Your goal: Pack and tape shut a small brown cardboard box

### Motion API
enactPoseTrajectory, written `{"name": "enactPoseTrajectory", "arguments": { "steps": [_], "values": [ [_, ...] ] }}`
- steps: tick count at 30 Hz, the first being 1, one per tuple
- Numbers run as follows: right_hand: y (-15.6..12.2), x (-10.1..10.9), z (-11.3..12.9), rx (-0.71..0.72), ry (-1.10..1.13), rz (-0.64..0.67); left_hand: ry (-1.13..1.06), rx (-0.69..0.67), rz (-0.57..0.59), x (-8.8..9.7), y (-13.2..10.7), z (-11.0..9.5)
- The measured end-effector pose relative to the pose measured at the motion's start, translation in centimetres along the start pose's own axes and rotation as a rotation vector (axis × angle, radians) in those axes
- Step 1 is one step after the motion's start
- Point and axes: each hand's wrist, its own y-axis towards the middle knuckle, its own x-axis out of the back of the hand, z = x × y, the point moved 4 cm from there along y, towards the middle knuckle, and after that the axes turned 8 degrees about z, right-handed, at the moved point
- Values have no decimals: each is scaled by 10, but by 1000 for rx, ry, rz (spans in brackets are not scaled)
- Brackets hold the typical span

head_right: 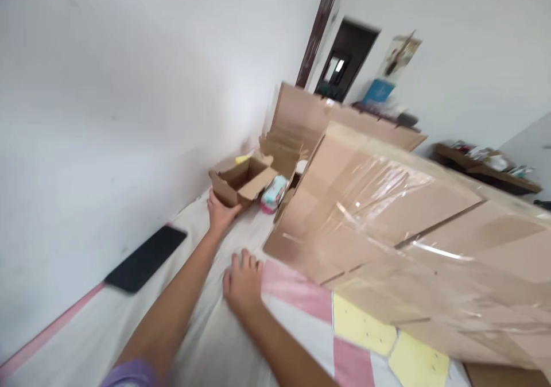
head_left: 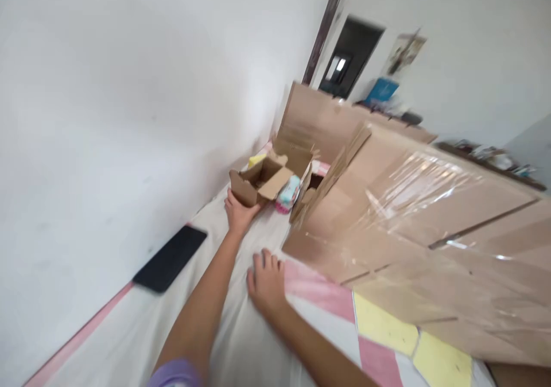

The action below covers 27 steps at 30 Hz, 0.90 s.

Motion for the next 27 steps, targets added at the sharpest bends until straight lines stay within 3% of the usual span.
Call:
{"name": "enactPoseTrajectory", "arguments": {
  "steps": [2, 4, 7, 10, 13, 16, 22, 25, 27],
  "values": [
    [1, 0, 1, 16, -3, 3, 66, 7, -134, 27, -34, 0],
    [9, 1, 1, 33, 38, -18, 121, 13, -183, 43, -55, -3],
    [44, 19, -7, -54, 201, -140, 147, 38, -159, 48, -61, -4],
    [97, 57, -18, -263, 227, -266, 153, 54, -135, 44, -52, -1],
    [146, 85, -30, -470, 50, -163, 170, 55, -157, 43, -47, 0],
    [171, 91, -38, -540, -10, -97, 205, 26, -155, 44, -48, -2],
    [192, 95, -41, -559, -108, 58, 219, 1, -153, 46, -51, -4],
    [200, 111, -44, -526, -139, 149, 244, -12, -163, 44, -51, -3],
    [201, 124, -40, -424, -154, 143, 265, -17, -173, 42, -51, -3]
  ]
}}
